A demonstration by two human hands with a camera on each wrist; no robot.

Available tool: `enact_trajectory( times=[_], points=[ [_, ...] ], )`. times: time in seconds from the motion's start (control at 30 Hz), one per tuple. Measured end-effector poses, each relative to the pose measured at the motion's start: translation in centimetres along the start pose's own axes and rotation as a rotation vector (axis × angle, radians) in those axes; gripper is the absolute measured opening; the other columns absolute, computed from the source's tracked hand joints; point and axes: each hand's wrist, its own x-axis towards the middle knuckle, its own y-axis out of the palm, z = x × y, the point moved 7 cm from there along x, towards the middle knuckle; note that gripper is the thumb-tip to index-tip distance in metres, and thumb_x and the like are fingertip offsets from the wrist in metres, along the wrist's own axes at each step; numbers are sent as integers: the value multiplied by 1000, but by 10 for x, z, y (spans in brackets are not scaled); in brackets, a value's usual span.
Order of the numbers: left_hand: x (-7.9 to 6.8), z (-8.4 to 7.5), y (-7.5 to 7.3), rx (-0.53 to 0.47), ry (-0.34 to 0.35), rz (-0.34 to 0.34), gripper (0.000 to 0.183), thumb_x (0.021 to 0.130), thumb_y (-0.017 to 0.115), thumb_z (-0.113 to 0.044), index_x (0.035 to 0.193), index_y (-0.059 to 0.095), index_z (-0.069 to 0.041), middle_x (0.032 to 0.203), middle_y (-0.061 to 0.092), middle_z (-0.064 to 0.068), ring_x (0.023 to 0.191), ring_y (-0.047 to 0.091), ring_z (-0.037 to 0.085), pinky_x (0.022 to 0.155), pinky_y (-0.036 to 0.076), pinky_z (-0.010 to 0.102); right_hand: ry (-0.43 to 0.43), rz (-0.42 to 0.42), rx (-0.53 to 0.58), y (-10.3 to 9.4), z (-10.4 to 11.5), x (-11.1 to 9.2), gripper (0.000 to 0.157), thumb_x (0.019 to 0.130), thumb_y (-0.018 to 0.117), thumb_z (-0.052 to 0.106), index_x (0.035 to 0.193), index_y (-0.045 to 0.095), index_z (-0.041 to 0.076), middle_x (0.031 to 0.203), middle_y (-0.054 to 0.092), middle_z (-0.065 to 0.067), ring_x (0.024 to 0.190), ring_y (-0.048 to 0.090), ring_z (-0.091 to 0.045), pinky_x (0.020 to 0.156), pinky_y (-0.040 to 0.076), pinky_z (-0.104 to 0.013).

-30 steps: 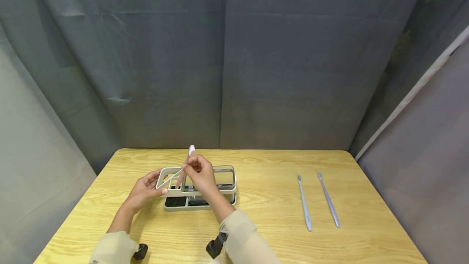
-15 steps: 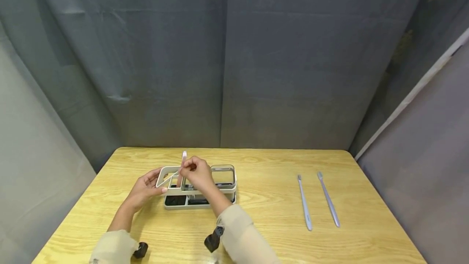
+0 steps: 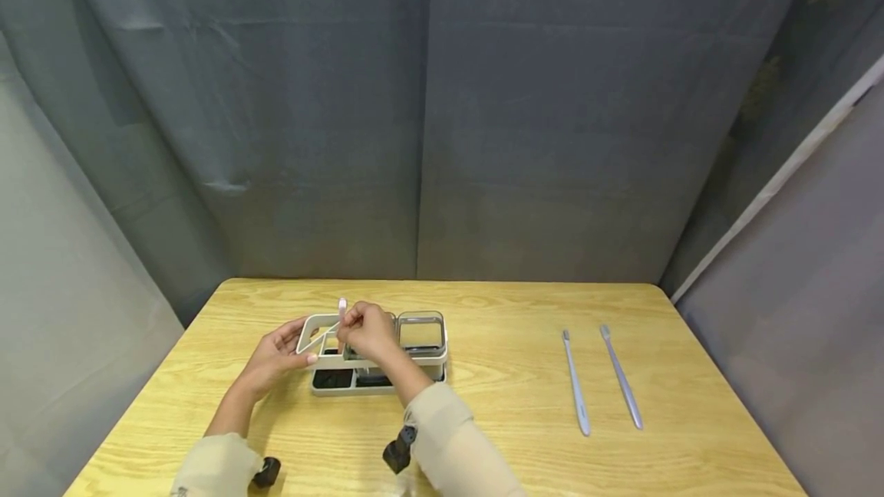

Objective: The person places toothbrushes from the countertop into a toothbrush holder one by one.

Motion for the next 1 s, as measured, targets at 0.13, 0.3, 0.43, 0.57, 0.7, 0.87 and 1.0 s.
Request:
enact_trajectory(
  times=[0.13, 0.3, 0.43, 0.57, 0.7, 0.87, 1.0],
  points=[
    [0, 0, 0, -2, -8, -2, 76, 75, 76, -2, 138, 35, 5, 139, 38, 24, 128, 36, 33, 93, 40, 25, -6, -5, -2, 0, 0, 0, 11, 77, 70, 5, 76, 59, 7, 66, 55, 1, 59, 48, -9, 50, 39, -22],
    [1, 1, 0, -19, -7, -5, 75, 74, 76, 1, 138, 36, 5, 138, 39, 24, 128, 36, 34, 95, 38, 26, 3, -3, -6, 0, -1, 1, 10, 77, 70, 5, 76, 60, 8, 66, 55, 1, 59, 48, -9, 50, 39, -22],
    [1, 0, 0, -19, -7, -7, 75, 74, 76, 0, 138, 37, 4, 138, 39, 24, 129, 35, 33, 98, 35, 28, 3, 0, -28, 1, -1, 1, 9, 78, 70, 7, 77, 62, 9, 66, 55, 2, 59, 48, -9, 50, 39, -22],
    [0, 1, 0, -14, -11, -8, 75, 75, 76, 0, 138, 36, 4, 139, 39, 23, 129, 35, 33, 99, 33, 32, -5, 0, -20, 1, -1, 0, 9, 78, 71, 7, 77, 62, 8, 66, 55, 2, 59, 48, -9, 50, 39, -22],
    [0, 3, 0, -10, -21, -7, 74, 75, 76, -1, 138, 37, 3, 139, 38, 23, 129, 35, 33, 100, 33, 35, -15, 10, 54, 0, -2, -1, 8, 77, 70, 3, 80, 62, 4, 70, 57, -1, 61, 49, -10, 52, 41, -21],
    [0, 3, -1, -2, -24, -19, 74, 75, 76, 0, 138, 37, 3, 139, 38, 23, 129, 36, 32, 98, 35, 31, -44, 7, 216, -8, 0, -4, 12, 78, 67, -3, 88, 61, -5, 76, 57, -7, 65, 49, -11, 55, 42, -20],
    [0, 3, -2, -3, -18, -23, 74, 74, 76, 0, 137, 37, 4, 138, 39, 24, 128, 36, 33, 97, 36, 28, -50, 15, 293, -21, 14, -14, 18, 81, 65, -5, 95, 58, -11, 80, 56, -11, 67, 48, -14, 57, 41, -20]
  ],
)
